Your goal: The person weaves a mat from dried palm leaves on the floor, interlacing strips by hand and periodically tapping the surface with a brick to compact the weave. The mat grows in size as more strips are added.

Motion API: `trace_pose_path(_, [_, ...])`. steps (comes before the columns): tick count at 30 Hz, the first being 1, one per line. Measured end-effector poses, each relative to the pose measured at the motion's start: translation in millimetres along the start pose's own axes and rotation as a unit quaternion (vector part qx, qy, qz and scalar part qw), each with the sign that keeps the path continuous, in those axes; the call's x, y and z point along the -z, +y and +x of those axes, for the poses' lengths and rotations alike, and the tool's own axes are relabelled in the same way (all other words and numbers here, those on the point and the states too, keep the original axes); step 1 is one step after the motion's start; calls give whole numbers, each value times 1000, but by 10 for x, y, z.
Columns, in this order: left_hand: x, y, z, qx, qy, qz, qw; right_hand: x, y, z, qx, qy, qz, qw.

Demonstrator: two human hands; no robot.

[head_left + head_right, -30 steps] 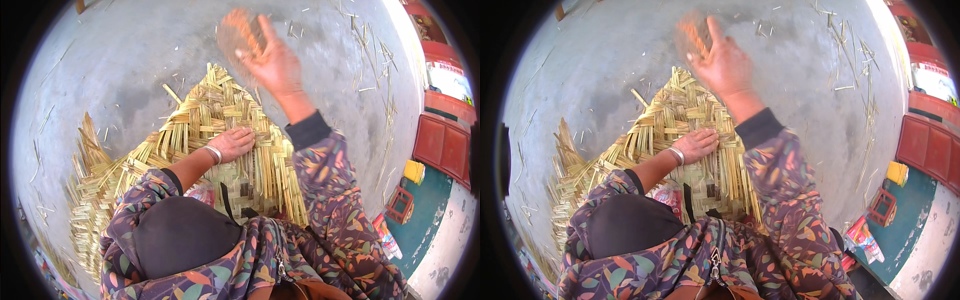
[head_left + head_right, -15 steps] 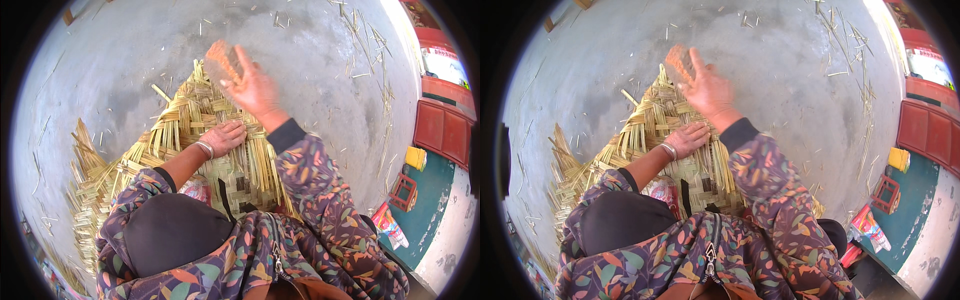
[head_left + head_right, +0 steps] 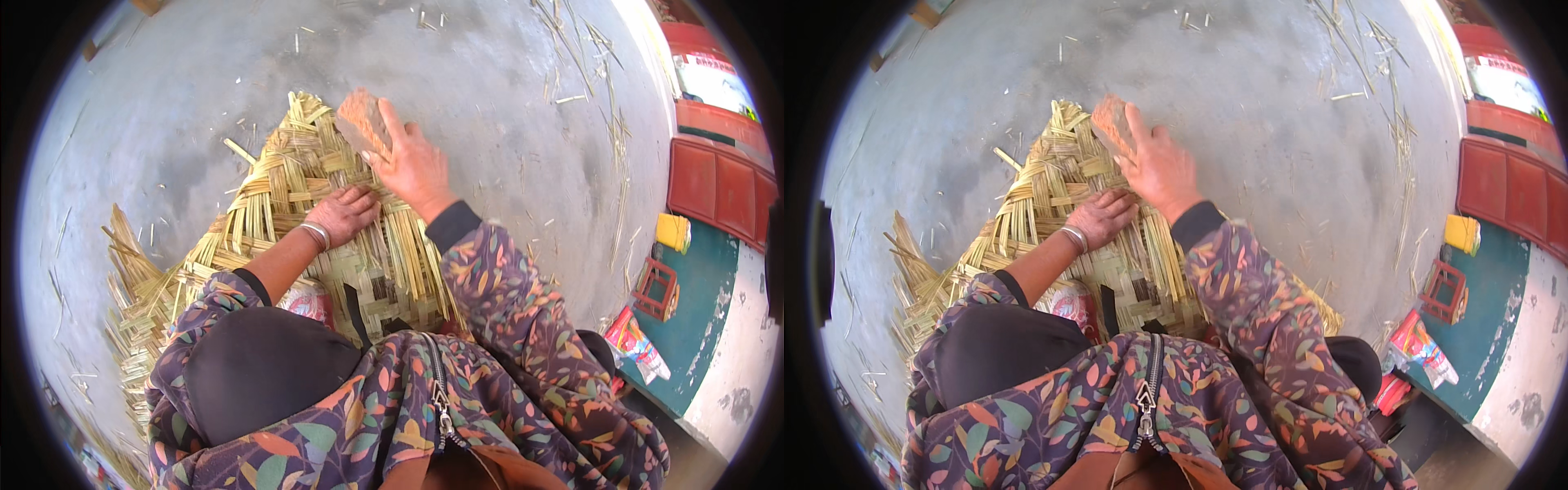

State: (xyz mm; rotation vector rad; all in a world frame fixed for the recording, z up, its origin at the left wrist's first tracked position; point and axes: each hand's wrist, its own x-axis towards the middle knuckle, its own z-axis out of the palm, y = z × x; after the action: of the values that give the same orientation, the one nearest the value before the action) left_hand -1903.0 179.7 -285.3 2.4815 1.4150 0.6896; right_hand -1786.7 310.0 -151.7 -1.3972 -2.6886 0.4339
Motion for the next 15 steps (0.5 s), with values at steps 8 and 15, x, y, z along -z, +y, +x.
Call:
trace_pose_path(8, [70, 129, -71, -15, -10, 11, 1000, 722, 79, -280, 67, 186, 55, 979])
trace_pose_path(15, [278, 300, -71, -2, -66, 28, 997, 170, 4, -769, -72, -3, -50, 996])
